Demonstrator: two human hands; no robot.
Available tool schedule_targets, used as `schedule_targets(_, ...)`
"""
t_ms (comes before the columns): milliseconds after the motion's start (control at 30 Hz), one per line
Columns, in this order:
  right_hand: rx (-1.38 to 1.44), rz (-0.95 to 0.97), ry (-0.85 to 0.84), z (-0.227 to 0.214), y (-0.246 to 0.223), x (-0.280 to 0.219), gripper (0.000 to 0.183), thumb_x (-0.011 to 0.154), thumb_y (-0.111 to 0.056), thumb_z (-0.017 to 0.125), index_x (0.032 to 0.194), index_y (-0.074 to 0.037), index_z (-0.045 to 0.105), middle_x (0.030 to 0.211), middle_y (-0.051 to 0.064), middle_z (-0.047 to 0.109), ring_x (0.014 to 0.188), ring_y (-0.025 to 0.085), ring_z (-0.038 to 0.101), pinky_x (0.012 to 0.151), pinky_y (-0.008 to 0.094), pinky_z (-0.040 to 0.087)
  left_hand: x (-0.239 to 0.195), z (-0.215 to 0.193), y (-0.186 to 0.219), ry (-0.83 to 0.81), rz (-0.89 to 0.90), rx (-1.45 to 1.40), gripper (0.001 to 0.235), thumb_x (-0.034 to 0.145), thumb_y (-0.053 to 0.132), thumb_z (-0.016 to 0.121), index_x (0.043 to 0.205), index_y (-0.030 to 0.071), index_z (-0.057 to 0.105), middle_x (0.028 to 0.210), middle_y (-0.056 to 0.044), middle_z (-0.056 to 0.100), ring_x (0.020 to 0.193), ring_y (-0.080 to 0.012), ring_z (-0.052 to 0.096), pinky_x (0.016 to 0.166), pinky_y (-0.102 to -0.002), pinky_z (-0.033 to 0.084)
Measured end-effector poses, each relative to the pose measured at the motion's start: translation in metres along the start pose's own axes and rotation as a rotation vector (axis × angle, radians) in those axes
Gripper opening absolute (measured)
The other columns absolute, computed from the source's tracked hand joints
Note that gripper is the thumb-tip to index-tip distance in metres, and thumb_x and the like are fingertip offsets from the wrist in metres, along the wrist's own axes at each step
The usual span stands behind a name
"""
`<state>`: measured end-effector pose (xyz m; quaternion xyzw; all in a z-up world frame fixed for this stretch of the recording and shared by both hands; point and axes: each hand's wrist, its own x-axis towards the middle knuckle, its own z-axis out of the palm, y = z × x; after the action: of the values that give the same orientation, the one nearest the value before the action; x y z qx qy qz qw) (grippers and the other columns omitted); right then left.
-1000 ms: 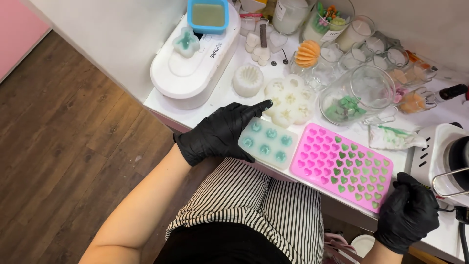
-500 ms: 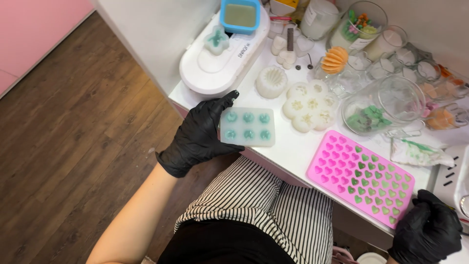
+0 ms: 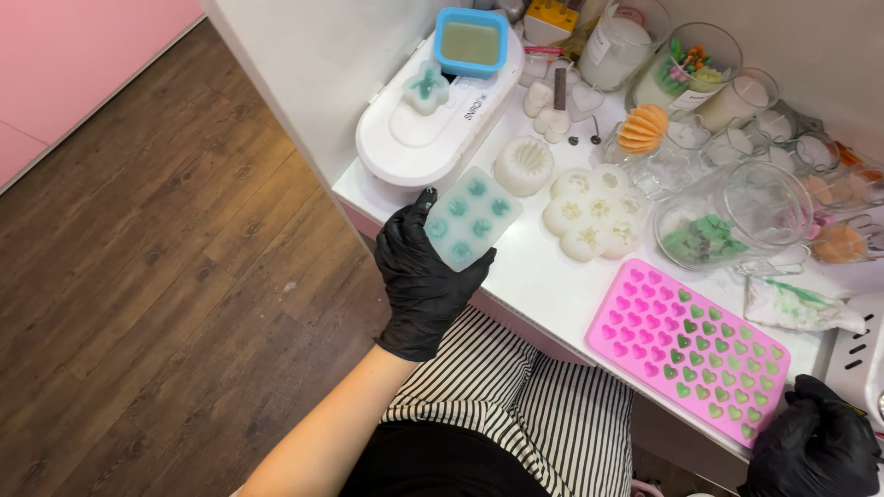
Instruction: Checking the temperature of melted green wax and pouring it into small heart-shaped molds.
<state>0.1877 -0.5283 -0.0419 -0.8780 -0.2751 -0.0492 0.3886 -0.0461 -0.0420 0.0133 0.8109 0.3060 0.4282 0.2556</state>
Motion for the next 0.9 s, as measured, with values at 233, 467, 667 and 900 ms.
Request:
schedule_targets(233,-0.511,-0.139,0.404,0.033,-0.082,-0.005,0.031,0.095,0.008,0.055,0.115,0.002,0.077,0.107,0.014,0.076,0.096,0.023,0.068,0.092,0.029,0.052,-0.003,0.017,0.003,-0.047,-0.028,0.038,0.104,0.062,0.045,0.094,0.144,0.004,0.045,0.125,-0.018,0.057,0.120,-0.0385,0.051,0.102,-0.055,0.038)
schedule_targets(467,0.045,0.041,0.684,0.021,-0.067,-0.029,0.015,0.111,0.005,0.058,0.124,0.002,0.065,0.119,0.013,0.074,0.098,0.019,0.073,0.089,0.031,0.060,-0.019,-0.013,0.009,-0.195,0.078,0.087,0.111,0.069,0.043,0.096,0.154,-0.001,0.039,0.146,-0.024,0.048,0.139,-0.0424,0.043,0.118,-0.055,0.035)
schedule_targets(667,0.204,0.114,0.818,-0.026,-0.059,-0.062,0.029,0.107,0.009,0.053,0.135,0.001,0.061,0.132,0.014,0.068,0.110,0.019,0.068,0.096,0.032,0.058,-0.018,-0.021,0.029,-0.210,0.330,0.097,0.091,0.080,0.031,0.096,0.148,-0.003,0.044,0.140,-0.023,0.052,0.133,-0.0408,0.050,0.115,-0.050,0.041)
schedule_targets(900,-0.570,0.019,0.245,-0.043,-0.105,-0.027,0.048,0.085,0.012,0.060,0.127,-0.011,0.072,0.126,0.016,0.071,0.110,0.035,0.066,0.095,0.043,0.053,-0.030,0.021,0.115,-0.729,0.125,-0.579,0.048,0.081,0.000,0.075,0.127,0.002,0.062,0.127,-0.012,0.066,0.123,-0.0256,0.063,0.107,-0.036,0.049)
